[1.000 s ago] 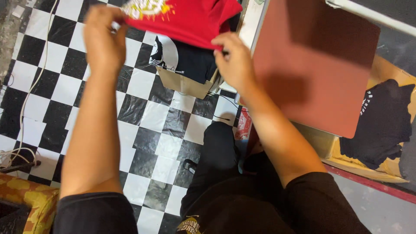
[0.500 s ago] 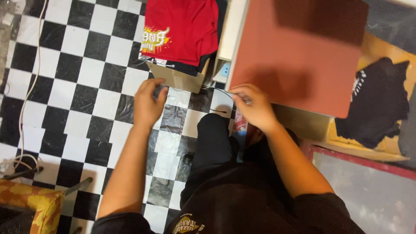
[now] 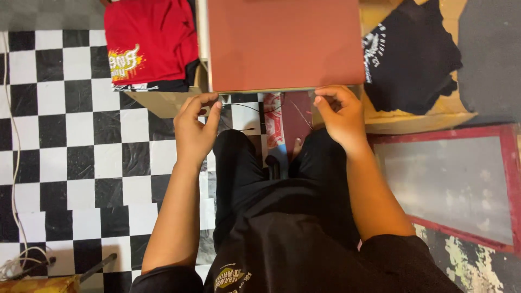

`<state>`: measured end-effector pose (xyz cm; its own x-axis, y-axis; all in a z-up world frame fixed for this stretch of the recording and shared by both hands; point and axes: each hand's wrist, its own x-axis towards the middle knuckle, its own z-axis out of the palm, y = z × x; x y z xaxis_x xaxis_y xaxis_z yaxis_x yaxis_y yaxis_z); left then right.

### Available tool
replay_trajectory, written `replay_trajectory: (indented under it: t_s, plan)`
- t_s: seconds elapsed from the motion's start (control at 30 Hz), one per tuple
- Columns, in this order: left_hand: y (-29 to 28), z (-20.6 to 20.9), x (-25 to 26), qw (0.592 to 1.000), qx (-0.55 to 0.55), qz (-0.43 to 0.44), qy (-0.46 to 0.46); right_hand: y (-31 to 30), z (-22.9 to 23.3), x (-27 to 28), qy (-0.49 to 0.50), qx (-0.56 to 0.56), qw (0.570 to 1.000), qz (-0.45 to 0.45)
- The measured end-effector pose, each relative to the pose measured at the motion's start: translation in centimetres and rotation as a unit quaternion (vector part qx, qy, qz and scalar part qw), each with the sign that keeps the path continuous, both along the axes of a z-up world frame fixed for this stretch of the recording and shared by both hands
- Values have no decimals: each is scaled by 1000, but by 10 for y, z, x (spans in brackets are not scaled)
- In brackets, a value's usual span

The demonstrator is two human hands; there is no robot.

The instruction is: Folding and inspecting printed t-shirts in a workspace.

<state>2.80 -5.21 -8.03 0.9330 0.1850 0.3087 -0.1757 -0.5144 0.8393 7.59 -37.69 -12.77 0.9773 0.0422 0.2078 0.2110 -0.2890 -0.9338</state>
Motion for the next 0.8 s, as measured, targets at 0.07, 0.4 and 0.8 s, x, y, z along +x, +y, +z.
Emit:
replay_trajectory:
  t_s: [0.07,0.4,0.8]
  plan:
    - [-14,-2,-1,1000,-1,-3,0,-13,-4,-6,2,6,1000,-11]
    - [-104,-17,31,996,18,-90,6,-83,-42,-2,3,-1,995,-101]
    - [-183,-32,83,980,-25,-154,120,-129,-120,116,32,-70,963,-259]
